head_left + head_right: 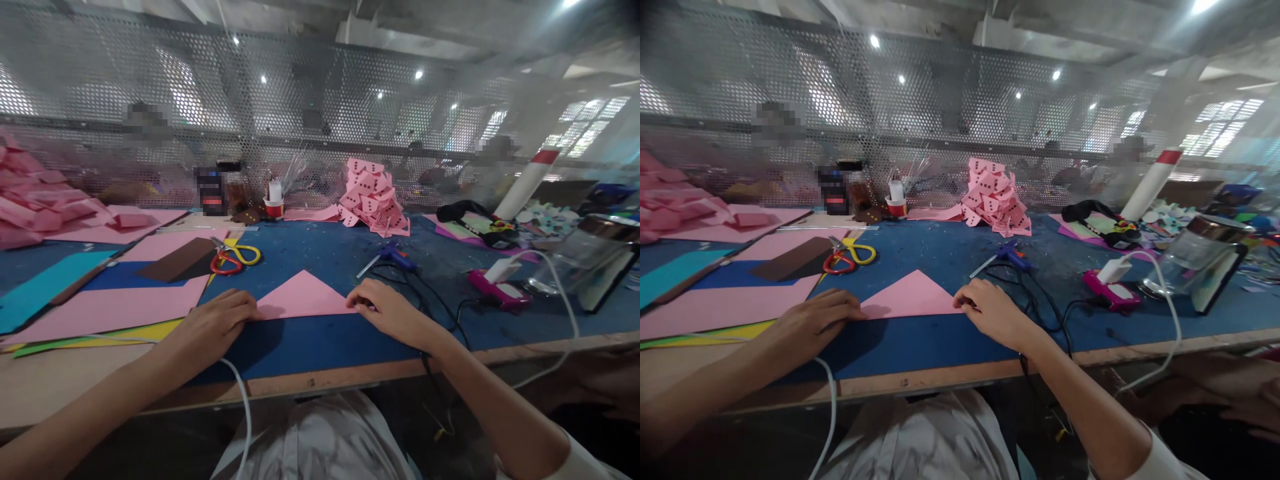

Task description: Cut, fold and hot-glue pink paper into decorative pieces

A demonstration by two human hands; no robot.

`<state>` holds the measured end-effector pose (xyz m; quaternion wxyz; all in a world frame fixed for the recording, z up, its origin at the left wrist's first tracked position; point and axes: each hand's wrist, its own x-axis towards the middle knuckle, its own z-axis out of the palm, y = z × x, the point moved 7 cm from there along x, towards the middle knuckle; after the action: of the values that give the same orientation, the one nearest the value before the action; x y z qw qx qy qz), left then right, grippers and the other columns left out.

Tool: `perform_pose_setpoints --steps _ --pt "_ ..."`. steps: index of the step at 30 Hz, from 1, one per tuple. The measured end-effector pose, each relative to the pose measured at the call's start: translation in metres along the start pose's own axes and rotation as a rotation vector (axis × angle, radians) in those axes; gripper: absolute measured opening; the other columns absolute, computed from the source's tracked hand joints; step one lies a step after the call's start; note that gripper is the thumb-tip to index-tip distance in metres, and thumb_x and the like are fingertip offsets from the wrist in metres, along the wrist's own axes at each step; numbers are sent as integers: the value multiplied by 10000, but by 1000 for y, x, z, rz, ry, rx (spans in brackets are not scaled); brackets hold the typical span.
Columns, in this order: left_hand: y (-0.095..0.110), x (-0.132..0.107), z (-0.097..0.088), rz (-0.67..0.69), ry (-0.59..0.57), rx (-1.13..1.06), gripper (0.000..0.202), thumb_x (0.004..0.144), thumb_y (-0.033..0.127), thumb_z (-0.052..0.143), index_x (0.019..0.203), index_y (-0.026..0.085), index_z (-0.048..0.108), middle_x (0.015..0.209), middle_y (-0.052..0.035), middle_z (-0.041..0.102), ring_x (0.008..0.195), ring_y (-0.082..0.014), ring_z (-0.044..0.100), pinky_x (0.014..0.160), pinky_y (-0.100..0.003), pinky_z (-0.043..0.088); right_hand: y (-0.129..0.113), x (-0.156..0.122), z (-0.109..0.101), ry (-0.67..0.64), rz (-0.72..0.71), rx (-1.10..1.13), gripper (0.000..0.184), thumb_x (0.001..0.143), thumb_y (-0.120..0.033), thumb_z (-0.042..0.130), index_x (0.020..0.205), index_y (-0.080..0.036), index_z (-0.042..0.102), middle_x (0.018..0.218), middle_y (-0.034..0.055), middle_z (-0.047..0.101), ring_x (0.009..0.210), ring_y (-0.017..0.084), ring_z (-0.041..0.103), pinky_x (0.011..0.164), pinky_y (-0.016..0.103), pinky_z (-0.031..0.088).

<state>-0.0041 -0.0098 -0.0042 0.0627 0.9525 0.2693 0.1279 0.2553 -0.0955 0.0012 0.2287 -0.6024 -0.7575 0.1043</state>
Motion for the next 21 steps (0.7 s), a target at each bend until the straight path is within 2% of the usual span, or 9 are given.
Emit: perform_pose_setpoints --steps 3,7,13,16,18,21 --pt "8 0 3 -1 -16 113 304 920 154 350 993 204 641 1029 -66 623 988 -205 575 877 -339 450 -5 0 0 -1 -33 -101 231 895 -97 502 977 -233 668 981 28 617 957 174 535 858 317 380" --pt "22 1 1 -24 -20 239 241 939 225 394 920 185 632 958 -75 614 898 -217 579 797 -349 461 -16 -2 2 -1 -67 -249 212 895 -86 502 960 -215 657 980 41 607 960 185 527 864 328 382" --pt "39 2 2 35 -7 326 311 951 165 393 1156 239 615 1008 -79 608 907 -207 575 718 -320 460 -32 -7 9 -2 -93 -366 208 894 -50 454 965 -167 611 1000 69 582 912 178 537 795 295 422" --pt "41 2 5 52 24 310 282 955 173 396 1074 209 649 1030 -86 610 933 -205 562 763 -322 469 -38 -8 10 -2 -98 -470 158 899 -86 470 911 -171 602 971 71 589 876 189 534 743 304 414" --pt "42 3 7 71 30 295 288 962 174 380 1012 185 664 1025 -91 613 949 -208 557 819 -339 467 -43 -8 11 7 -105 -522 144 906 -109 483 947 -185 598 945 67 591 843 191 531 687 306 398" --pt "43 4 8 50 34 279 283 973 211 386 1093 203 642 1011 -81 611 935 -207 563 811 -341 465 -49 -9 13 12 -123 -581 138 935 -161 480 1000 -208 592 916 66 589 814 200 526 614 315 362"
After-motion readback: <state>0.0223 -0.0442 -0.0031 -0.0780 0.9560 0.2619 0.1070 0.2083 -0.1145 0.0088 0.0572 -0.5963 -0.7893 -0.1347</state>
